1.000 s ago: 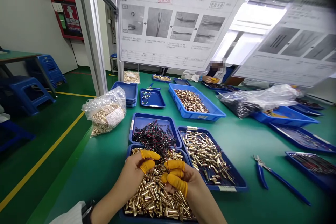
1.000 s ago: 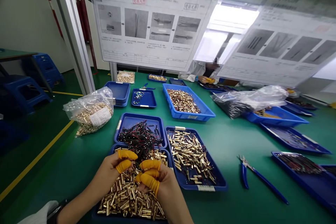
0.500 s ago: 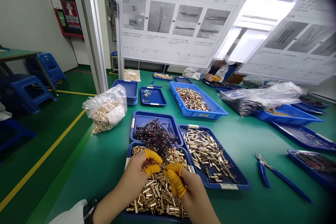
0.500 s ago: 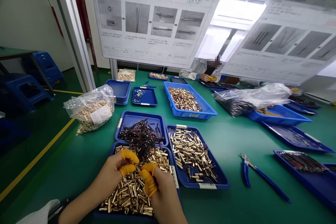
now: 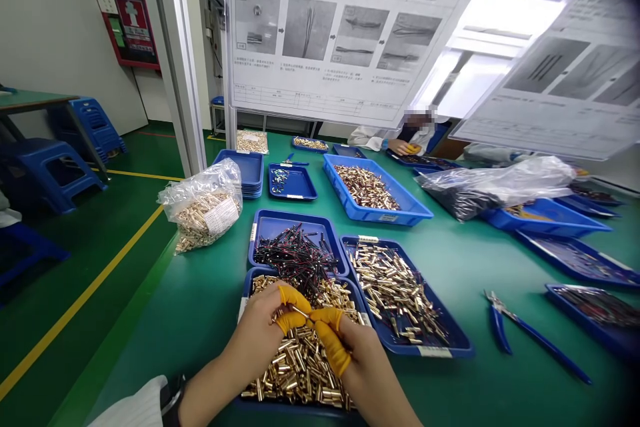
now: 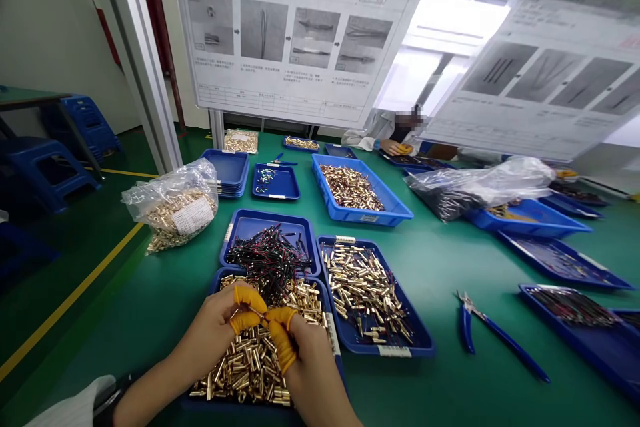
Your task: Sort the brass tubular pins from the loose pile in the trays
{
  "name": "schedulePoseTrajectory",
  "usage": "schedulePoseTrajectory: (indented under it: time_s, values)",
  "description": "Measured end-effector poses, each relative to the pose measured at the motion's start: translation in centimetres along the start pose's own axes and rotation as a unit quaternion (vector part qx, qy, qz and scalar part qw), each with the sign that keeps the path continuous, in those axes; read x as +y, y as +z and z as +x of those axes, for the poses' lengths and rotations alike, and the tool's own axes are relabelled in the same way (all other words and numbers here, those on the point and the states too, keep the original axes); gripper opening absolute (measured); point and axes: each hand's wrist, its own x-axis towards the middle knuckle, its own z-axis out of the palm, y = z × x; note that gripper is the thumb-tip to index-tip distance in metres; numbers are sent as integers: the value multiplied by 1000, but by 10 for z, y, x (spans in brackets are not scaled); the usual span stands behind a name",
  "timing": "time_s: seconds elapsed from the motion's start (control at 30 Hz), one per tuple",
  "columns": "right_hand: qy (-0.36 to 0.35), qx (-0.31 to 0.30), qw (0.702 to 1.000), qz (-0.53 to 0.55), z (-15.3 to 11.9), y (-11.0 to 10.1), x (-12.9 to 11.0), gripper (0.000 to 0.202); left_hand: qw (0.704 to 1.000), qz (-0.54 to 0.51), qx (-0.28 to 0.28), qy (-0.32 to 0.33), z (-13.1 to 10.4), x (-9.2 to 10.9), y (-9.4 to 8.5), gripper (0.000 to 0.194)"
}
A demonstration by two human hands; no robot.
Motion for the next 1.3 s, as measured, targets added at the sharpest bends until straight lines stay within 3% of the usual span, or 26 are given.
schedulePoseTrajectory:
  time_s: [0.1,0.2,0.3,0.47,0.53,0.63,0.7,0.8,0.9,1.1,1.2,1.3]
  values:
    - [-3,-16,1000,12,1,-1,0,19,999,38,-4,29,0,1,0,26]
    - [5,17,998,52,0,3,3,14,997,57,-20,43,-1,-1,2,23]
    - [34,40,992,115,-2,8,5,16,996,64,-60,1,-4,-5,3,19]
    - [95,-22,980,174,-3,8,-2,29,982,137,-117,-48,-10,-2,2,18]
    - [109,-42,953,279,-1,6,-4,34,988,96,-109,-56,-8,0,2,14]
    - [125,-74,882,448,1,3,-5,40,993,1,-96,-65,-4,1,2,9]
    - [153,-98,849,496,3,3,-4,39,993,-25,-94,-66,-2,1,1,6]
    - [184,-123,830,512,4,6,-5,36,994,23,-92,-60,-2,1,-1,9]
    - [181,-130,825,520,6,12,-5,33,992,79,-87,-56,-5,1,-5,15]
    - [210,-133,813,527,5,25,8,36,990,54,-114,-57,-7,5,-9,16]
    - [236,-92,826,503,4,30,8,36,990,27,-117,-77,-5,6,-5,15]
    - [215,-56,846,485,4,24,2,36,988,-45,-111,-95,-4,6,1,19]
